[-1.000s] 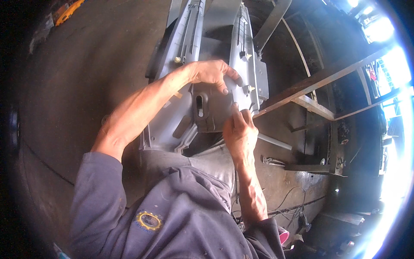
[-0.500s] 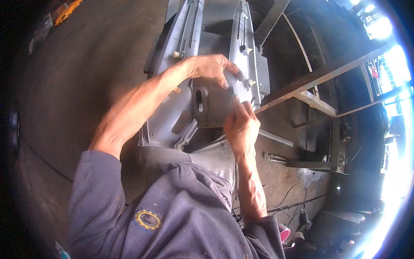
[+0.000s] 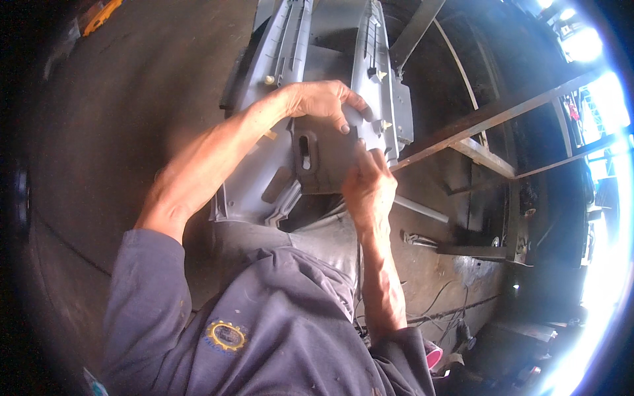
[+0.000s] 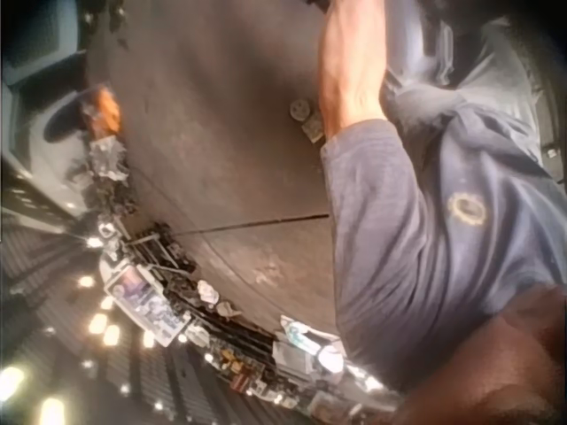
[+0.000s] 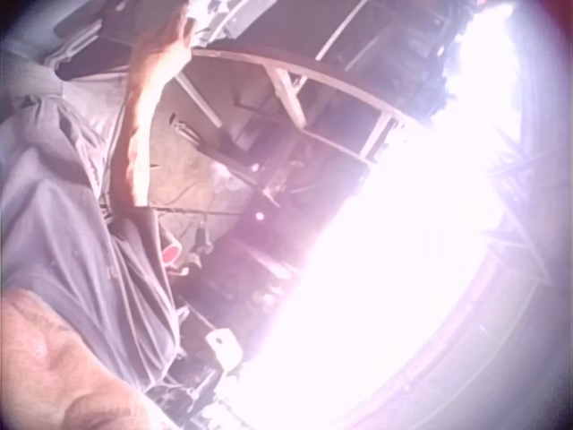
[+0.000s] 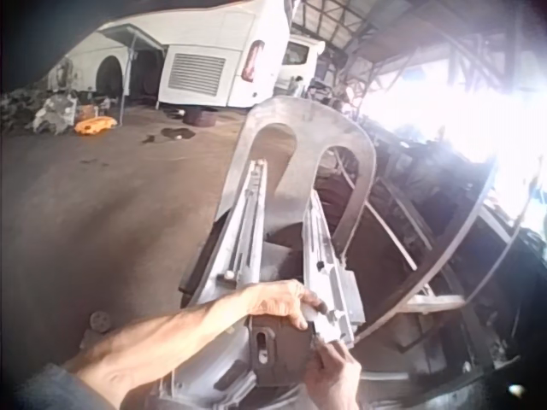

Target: The person uses a screwdriver to remove fasteners from a small metal disc on the floor, then scrapes and cleans the edges of a large grey plastic car part, likely a bumper or fender, using a metal tool. The person repeatedly scrapes the same areas of the plastic part.

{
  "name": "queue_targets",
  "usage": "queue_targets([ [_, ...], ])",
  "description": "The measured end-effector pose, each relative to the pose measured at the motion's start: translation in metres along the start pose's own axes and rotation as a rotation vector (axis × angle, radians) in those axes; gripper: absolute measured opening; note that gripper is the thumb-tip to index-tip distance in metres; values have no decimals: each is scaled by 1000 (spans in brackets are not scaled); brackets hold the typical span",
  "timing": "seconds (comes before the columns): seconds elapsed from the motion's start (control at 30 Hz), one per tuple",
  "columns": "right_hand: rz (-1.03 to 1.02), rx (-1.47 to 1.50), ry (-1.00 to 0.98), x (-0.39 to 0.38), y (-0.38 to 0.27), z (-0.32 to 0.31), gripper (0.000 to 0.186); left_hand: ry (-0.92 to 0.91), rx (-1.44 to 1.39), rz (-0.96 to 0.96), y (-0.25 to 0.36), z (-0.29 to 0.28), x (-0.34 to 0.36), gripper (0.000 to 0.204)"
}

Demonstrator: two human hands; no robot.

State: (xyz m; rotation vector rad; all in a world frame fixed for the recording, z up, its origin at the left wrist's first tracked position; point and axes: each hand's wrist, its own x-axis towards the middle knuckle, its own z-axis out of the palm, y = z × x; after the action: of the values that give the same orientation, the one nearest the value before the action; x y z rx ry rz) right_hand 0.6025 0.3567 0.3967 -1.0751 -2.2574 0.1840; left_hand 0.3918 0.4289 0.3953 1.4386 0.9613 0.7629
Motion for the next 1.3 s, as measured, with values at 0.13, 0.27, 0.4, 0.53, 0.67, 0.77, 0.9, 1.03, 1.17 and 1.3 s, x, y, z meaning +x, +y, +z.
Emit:
queue_targets([
  [0.13,23,61,20,0,-3,-2,32,-23,-41,-16,-4,-2,4,58],
  [0.27,43,11,-27,-6,-3,-6,34,0,-10,-38,8,0,-6,58],
  [0.4,42,32,-8,3,-4,-3,32,-8,-8,-31,11,0,-6,58],
  [0.53,32,1,-15,-2,-7,-6,31,-8,-8,-7,5,-3,-2,58],
  [0.67,15,-3,-21,0,-5,-4,31,-24,-20,-11,1,-1,-2,57],
  [0.77,42,42,-6,-4,-4,-4,31,-18,-22,-7,5,-1,-3,58],
  [0.9,65,42,-26,4,-6,-4,32,-19,-51,3,5,-3,-4,57],
  [1.03,46,43,-5,-6,-1,-5,32,-17,-36,10,1,-1,-3,56],
  [1.17,39,37,-6,-6,-3,-6,30,-32,-39,-9,3,-2,-3,55],
  [1.3,7,-4,-1,-1,-3,-2,30,-31,-18,21,1,-3,-3,55],
])
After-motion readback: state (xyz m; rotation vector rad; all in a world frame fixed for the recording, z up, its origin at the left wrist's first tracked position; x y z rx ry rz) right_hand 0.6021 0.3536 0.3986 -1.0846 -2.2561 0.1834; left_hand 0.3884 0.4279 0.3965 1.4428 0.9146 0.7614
